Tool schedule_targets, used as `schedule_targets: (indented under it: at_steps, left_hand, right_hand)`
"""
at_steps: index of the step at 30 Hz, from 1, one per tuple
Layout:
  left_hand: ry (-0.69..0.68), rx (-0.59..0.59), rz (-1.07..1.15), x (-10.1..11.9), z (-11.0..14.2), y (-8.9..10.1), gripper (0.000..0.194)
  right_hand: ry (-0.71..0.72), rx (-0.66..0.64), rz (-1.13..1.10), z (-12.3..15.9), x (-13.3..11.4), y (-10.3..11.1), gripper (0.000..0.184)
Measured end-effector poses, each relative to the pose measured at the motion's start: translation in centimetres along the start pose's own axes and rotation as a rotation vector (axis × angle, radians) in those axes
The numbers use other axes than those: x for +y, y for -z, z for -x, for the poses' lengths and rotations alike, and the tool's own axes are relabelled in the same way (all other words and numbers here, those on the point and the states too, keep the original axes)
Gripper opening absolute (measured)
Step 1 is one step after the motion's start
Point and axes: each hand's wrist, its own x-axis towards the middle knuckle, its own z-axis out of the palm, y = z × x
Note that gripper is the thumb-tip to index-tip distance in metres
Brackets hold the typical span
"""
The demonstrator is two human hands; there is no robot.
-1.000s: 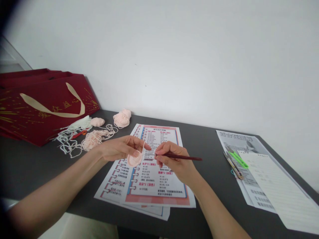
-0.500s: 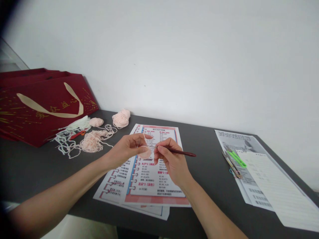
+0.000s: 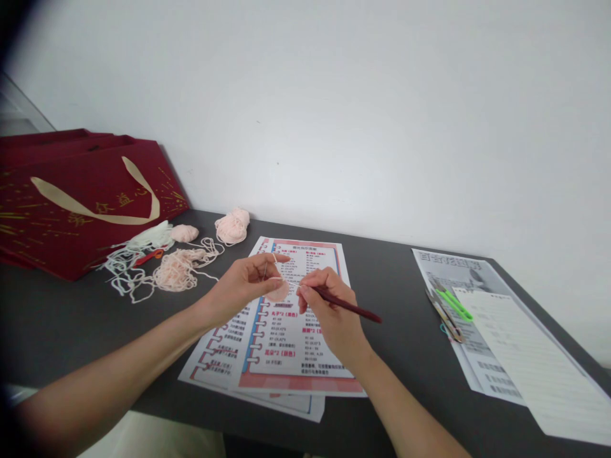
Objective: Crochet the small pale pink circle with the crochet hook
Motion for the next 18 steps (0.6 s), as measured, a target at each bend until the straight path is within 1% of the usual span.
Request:
schedule_targets:
  at_steps: [3, 5, 7, 9, 11, 14, 16, 18]
  left_hand:
    - [-0.002, 0.032, -0.035, -0.1, 0.1, -0.2, 0.035]
    - [-0.023, 0.057, -0.072, -0.2, 0.1, -0.4, 0.033]
    - [-0.055, 0.096, -0.117, -0.5, 0.2, -0.6, 0.031]
    - [-0.086, 0.143, -0.167, -1.0, 0.3, -0.8, 0.032]
    - [-0.111, 0.189, -0.206, -1.4, 0.4, -0.9, 0.033]
    - [-0.123, 0.232, -0.245, -1.5, 0.6, -1.0, 0.033]
    - [-0.107, 0.237, -0.265, -1.3, 0.7, -1.2, 0.033]
    - [-0.086, 0.217, -0.279, -1.1, 0.9, -1.3, 0.032]
  right_hand:
    - [0.12, -0.004, 0.288, 0.5, -0.2, -0.2, 0.009]
    - [0.243, -0.015, 0.474, 0.8, -0.2, -0.4, 0.01]
    - [0.366, -0.027, 0.588, 1.0, -0.2, -0.7, 0.013]
    - [0.434, -0.033, 0.634, 1.3, 0.0, -1.1, 0.016]
    - [0.428, -0.026, 0.642, 1.5, 0.1, -1.5, 0.017]
    - [0.37, 0.026, 0.616, 1.8, 0.4, -2.0, 0.015]
    - [0.342, 0.038, 0.601, 1.8, 0.7, -2.1, 0.014]
    - [0.313, 0.015, 0.599, 1.8, 1.0, -2.1, 0.014]
